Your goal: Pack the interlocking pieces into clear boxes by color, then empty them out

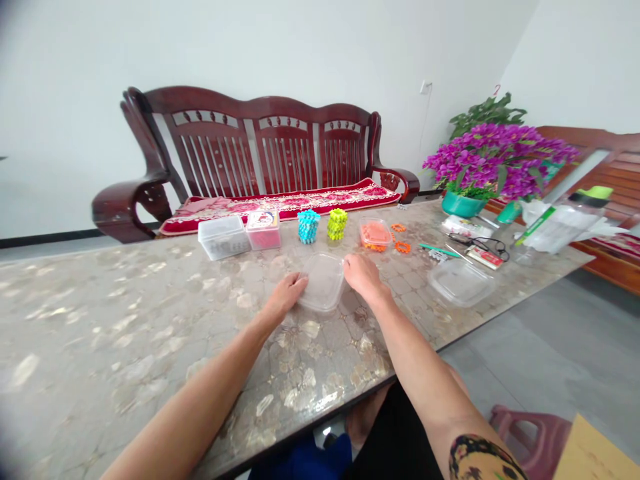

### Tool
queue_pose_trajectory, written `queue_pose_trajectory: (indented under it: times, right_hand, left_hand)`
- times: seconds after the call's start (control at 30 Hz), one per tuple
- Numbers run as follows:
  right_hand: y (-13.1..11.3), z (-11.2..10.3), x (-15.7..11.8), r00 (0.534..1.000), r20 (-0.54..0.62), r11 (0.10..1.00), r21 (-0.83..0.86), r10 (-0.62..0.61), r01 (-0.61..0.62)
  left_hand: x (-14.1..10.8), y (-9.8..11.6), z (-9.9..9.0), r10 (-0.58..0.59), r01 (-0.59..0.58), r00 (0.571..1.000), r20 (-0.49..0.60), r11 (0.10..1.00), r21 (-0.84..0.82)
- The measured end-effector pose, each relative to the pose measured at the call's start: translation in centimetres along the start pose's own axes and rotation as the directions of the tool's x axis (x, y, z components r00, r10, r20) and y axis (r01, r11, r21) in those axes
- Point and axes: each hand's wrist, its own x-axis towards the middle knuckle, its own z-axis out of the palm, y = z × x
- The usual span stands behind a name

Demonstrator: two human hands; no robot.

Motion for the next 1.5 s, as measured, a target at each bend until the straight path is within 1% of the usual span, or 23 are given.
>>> queue_pose_trajectory:
  times: [0.03, 0.1, 0.2, 0.3, 0.4, 0.47, 0.53, 0.6, 0.67, 0.73, 0.83, 0.93, 1.07, 1.17, 1.3, 1.37, 1.43, 1.5]
  right_hand:
    - [-0.1, 0.2, 0.1, 1.0, 0.008, 0.999, 0.036, -0.013, 0.013]
    - [-0.4, 0.6, 0.5, 0.999, 0.038, 0.983, 0.179, -0.032, 0.025]
    - [-1.3, 1.6, 1.3, 0.992, 0.111, 0.909, 0.417, -0.059, 0.008]
    - [-2.7, 2.7, 1.8, 0.98, 0.167, 0.861, 0.508, -0.104, 0.005]
    - [-4.0, 3.6, 1.8, 0.968, 0.213, 0.788, 0.615, -0.131, -0.028]
    - [-4.7, 4.0, 1.7, 0.961, 0.246, 0.702, 0.706, -0.123, -0.091]
    - [-5.1, 4.5, 1.6, 0.96, 0.26, 0.619, 0.772, -0.105, -0.142]
    - [-5.4, 5.0, 1.4, 0.968, 0.239, 0.589, 0.794, -0.074, -0.151]
    - [-5.6, 5.4, 1.4, 0.977, 0.209, 0.594, 0.791, -0.035, -0.148]
    - [-5.7, 5.9, 1.4, 0.984, 0.18, 0.617, 0.776, -0.018, -0.13]
    - [-5.6, 6.5, 1.5, 0.992, 0.124, 0.653, 0.754, -0.039, -0.069]
    - [-5.4, 7.1, 1.5, 0.998, 0.044, 0.682, 0.731, -0.045, -0.002]
    - [-5.4, 7.4, 1.2, 0.996, -0.059, 0.709, 0.7, -0.064, 0.087]
    - [-5.6, 7.0, 0.8, 0.99, -0.099, 0.683, 0.717, -0.1, 0.14]
    - [-5.9, 6.1, 0.1, 0.989, -0.106, 0.663, 0.734, -0.106, 0.15]
    - [-6.1, 5.6, -0.4, 0.984, -0.123, 0.657, 0.734, -0.125, 0.175]
    - [-6.2, 5.3, -0.8, 0.977, -0.153, 0.635, 0.743, -0.145, 0.211]
    - [-6.4, 5.2, -1.1, 0.977, -0.16, 0.604, 0.768, -0.14, 0.212]
  left_hand:
    - [-0.1, -0.2, -0.4, 0.001, -0.001, 1.0, -0.014, 1.0, 0.004]
    - [-0.5, -0.6, -1.6, 0.0, 0.0, 0.999, -0.032, 1.0, 0.001]
    - [-1.1, -1.4, -4.1, -0.003, 0.003, 0.999, -0.037, 1.0, -0.021]
    - [-1.6, -2.2, -6.5, -0.009, 0.007, 0.999, -0.049, 0.999, -0.043]
    - [-1.9, -2.9, -7.9, -0.01, 0.002, 0.997, -0.078, 0.995, -0.102]
    - [-2.0, -3.3, -8.0, -0.014, -0.006, 0.994, -0.106, 0.982, -0.191]
    - [-2.1, -3.7, -7.7, -0.027, -0.014, 0.989, -0.143, 0.96, -0.278]
    - [-2.1, -4.2, -7.2, -0.053, -0.005, 0.984, -0.171, 0.946, -0.323]
    - [-2.0, -4.5, -6.9, -0.056, -0.016, 0.979, -0.196, 0.939, -0.344]
    - [-1.9, -4.7, -6.8, -0.047, -0.032, 0.976, -0.211, 0.933, -0.36]
    - [-1.9, -4.9, -6.9, -0.049, -0.036, 0.976, -0.211, 0.925, -0.379]
    - [-1.9, -4.8, -7.0, -0.065, -0.019, 0.979, -0.195, 0.916, -0.4]
    - [-2.0, -4.3, -7.1, -0.066, -0.01, 0.985, -0.163, 0.906, -0.423]
    - [-2.0, -4.1, -7.2, -0.075, 0.019, 0.991, -0.106, 0.891, -0.453]
    - [-2.0, -4.0, -7.4, -0.123, 0.084, 0.991, -0.046, 0.859, -0.505]
    - [-2.0, -4.0, -7.5, -0.139, 0.108, 0.99, -0.018, 0.842, -0.528]
    - [-2.1, -4.0, -7.6, -0.138, 0.118, 0.99, 0.001, 0.84, -0.53]
    - [-2.2, -4.0, -7.7, -0.129, 0.111, 0.992, 0.0, 0.851, -0.514]
